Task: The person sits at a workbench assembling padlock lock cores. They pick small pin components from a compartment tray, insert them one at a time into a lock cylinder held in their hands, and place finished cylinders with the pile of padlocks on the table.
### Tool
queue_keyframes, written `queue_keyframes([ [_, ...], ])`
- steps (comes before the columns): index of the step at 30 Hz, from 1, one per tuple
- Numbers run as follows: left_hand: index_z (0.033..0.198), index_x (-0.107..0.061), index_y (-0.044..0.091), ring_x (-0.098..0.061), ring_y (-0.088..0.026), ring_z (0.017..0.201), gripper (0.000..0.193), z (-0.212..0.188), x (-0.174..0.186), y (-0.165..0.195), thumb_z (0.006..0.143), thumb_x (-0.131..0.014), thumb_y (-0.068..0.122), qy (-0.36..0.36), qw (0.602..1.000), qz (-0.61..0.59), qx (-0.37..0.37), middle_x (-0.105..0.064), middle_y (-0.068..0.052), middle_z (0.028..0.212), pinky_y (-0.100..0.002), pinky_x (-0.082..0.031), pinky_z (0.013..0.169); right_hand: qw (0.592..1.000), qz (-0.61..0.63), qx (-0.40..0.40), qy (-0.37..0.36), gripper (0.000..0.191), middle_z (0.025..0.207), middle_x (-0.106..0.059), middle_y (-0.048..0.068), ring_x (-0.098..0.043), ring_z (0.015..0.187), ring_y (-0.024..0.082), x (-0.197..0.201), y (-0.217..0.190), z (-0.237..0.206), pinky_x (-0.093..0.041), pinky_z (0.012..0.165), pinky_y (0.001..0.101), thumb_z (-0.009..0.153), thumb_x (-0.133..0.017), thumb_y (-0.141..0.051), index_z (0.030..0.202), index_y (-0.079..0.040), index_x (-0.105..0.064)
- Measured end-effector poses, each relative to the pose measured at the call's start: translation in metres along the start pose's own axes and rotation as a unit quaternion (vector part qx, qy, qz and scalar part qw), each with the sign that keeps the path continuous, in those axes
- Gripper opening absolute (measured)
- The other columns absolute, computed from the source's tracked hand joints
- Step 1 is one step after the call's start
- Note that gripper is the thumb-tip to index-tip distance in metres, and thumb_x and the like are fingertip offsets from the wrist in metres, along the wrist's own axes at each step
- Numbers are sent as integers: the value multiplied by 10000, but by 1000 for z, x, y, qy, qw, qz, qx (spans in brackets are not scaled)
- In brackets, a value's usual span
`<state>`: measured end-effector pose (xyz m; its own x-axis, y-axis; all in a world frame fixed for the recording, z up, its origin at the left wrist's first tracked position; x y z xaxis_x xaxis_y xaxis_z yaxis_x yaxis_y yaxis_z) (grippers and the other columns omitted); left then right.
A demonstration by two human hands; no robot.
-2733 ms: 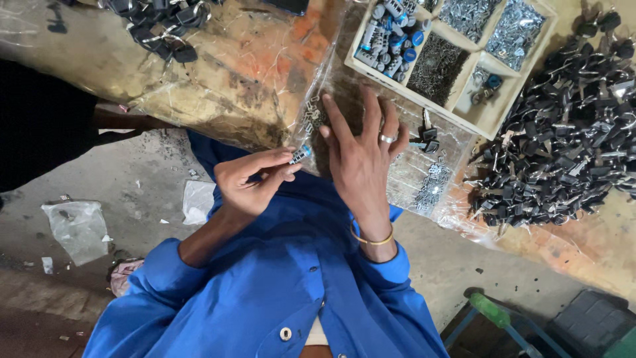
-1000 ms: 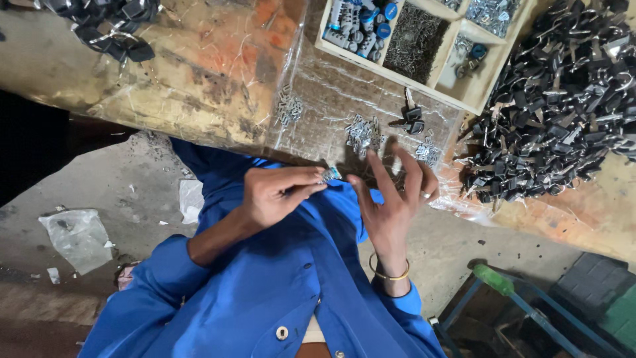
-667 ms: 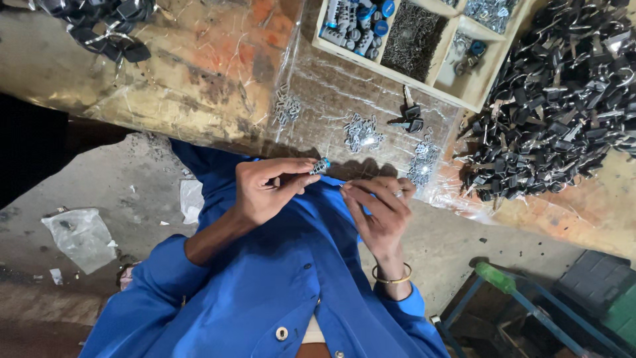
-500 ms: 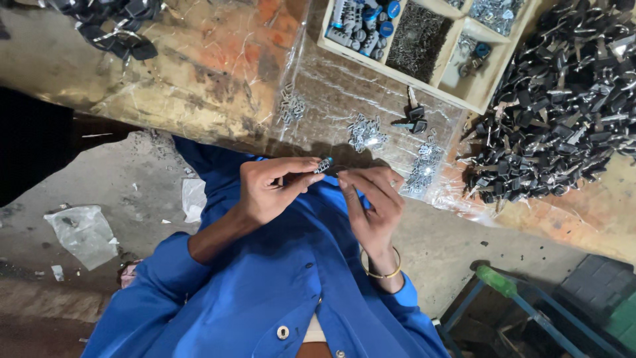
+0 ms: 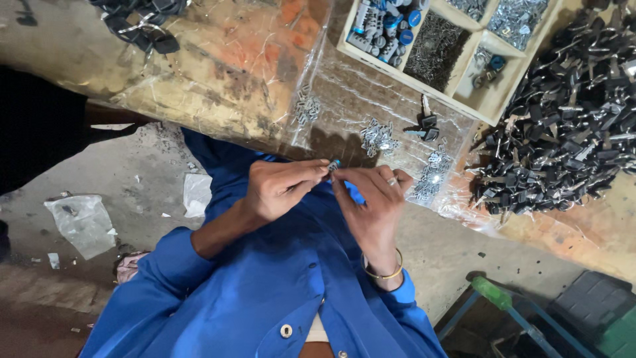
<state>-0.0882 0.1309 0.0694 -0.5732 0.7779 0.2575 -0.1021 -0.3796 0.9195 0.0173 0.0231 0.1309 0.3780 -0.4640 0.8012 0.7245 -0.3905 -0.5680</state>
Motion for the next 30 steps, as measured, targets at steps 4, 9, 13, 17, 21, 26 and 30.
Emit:
queue_keyframes([
  [4,1100,-747,-8,-768,-166,800,209,-6,22,-13,900,-800,-35,57,994,-60,67,-769,-145,1134,-253,-615,682,997,16,-70,-38,250,976,-602,28,-550,907,177,-15,13,17,-326,912,388,900,-857,-142,1137,-210,-816],
  [9,1078,-737,-42,-751,-125,745,178,-18,52,-27,908,-781,-76,113,979,-98,137,-775,-179,1127,-215,-546,587,993,-109,37,-21,342,1473,-521,92,-454,1345,332,-30,-16,32,-267,1142,500,943,-790,-196,1282,-227,-754],
  [13,1132,-718,-53,-764,-152,858,178,-20,61,-28,958,-748,-76,135,972,-138,134,-752,-190,1180,-235,-619,677,996,-88,-7,-10,274,1481,-537,19,-444,1395,310,-24,-7,28,-255,1207,504,957,-835,-319,1202,-251,-733],
  [17,1135,-720,-54,-758,-137,831,186,-21,57,-31,953,-754,-69,124,973,-135,141,-756,-183,1172,-227,-617,674,995,-90,18,-33,484,1495,-493,106,-412,1374,366,-20,-6,17,-226,1150,564,846,-869,-381,1260,-173,-730],
  [21,1072,-739,-42,-751,-113,741,164,-18,48,-31,915,-783,-62,104,978,-108,147,-774,-173,1137,-196,-537,562,989,-106,104,-15,301,1353,-609,14,-473,1315,286,-11,-14,3,-257,1135,512,823,-894,-281,1093,-237,-769],
  [26,1067,-748,-25,-728,-95,702,174,-12,23,-27,902,-794,-54,69,978,-136,140,-777,-152,1134,-192,-512,543,997,50,64,-3,170,1078,-764,-7,-653,1057,179,-3,8,-12,-333,1072,417,869,-861,-139,1004,-143,-760],
  [30,1076,-753,-15,-719,-88,694,187,-10,1,-28,898,-803,-40,43,976,-151,148,-783,-128,1113,-200,-542,563,986,135,-58,83,106,1039,-763,52,-690,915,156,7,42,-23,-419,974,327,930,-794,-27,1001,-65,-726],
])
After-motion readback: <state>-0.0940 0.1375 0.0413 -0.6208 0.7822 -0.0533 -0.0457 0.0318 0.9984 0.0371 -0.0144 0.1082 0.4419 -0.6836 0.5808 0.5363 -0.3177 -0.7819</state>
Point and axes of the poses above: each hand's wrist, its own z-axis towards the middle knuckle, its own x-axis out of the back of the hand, y = z × x, the point moved 10 cm from there along z, towards the middle knuckle
